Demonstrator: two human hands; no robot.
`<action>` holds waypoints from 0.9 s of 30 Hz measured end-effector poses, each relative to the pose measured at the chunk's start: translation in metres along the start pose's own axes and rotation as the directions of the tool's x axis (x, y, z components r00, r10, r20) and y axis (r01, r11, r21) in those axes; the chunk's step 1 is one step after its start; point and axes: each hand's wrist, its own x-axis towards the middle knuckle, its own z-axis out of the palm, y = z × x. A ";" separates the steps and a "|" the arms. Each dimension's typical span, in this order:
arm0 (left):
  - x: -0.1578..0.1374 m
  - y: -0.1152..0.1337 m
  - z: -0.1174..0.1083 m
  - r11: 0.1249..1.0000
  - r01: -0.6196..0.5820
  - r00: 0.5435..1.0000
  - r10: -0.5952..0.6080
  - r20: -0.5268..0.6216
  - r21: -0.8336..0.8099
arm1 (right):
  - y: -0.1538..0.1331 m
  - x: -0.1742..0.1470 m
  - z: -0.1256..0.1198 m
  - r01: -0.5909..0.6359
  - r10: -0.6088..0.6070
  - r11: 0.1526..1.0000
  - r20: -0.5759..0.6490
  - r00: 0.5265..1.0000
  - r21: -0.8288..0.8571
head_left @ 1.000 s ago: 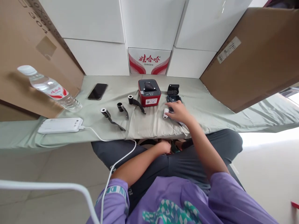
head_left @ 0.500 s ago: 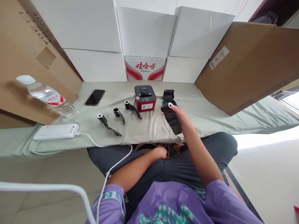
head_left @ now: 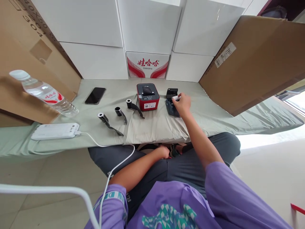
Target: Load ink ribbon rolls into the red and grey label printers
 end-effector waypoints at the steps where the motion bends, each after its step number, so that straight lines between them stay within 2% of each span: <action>1: 0.000 0.000 -0.001 1.000 0.000 1.000 0.000 0.002 0.000 | -0.001 0.004 0.005 0.004 -0.002 0.998 0.037 0.999 -0.056; 4: 0.003 -0.001 -0.001 1.000 0.006 1.000 -0.006 -0.004 -0.003 | -0.001 0.009 0.012 0.019 -0.004 0.992 0.122 0.993 -0.123; 7: 0.006 -0.001 0.002 1.000 0.010 1.000 -0.010 -0.013 -0.005 | 0.001 0.009 0.012 0.022 -0.009 0.994 0.120 0.993 -0.106; 12: 0.007 -0.001 0.005 1.000 0.002 1.000 -0.002 -0.023 -0.007 | 0.008 0.016 0.011 0.123 -0.111 0.990 0.155 0.982 -0.067; 15: 0.006 -0.001 0.005 1.000 0.002 1.000 -0.002 -0.024 -0.004 | 0.016 0.026 0.012 0.122 -0.123 0.992 0.173 0.977 0.017; 22: 0.009 -0.001 0.006 1.000 0.018 0.999 -0.019 -0.026 -0.002 | 0.032 0.043 0.015 0.008 -0.065 0.967 0.216 0.974 0.255; 27: 0.007 0.000 0.006 1.000 0.020 0.999 -0.020 -0.030 -0.008 | 0.041 0.049 0.017 0.053 -0.122 0.955 0.224 0.967 0.292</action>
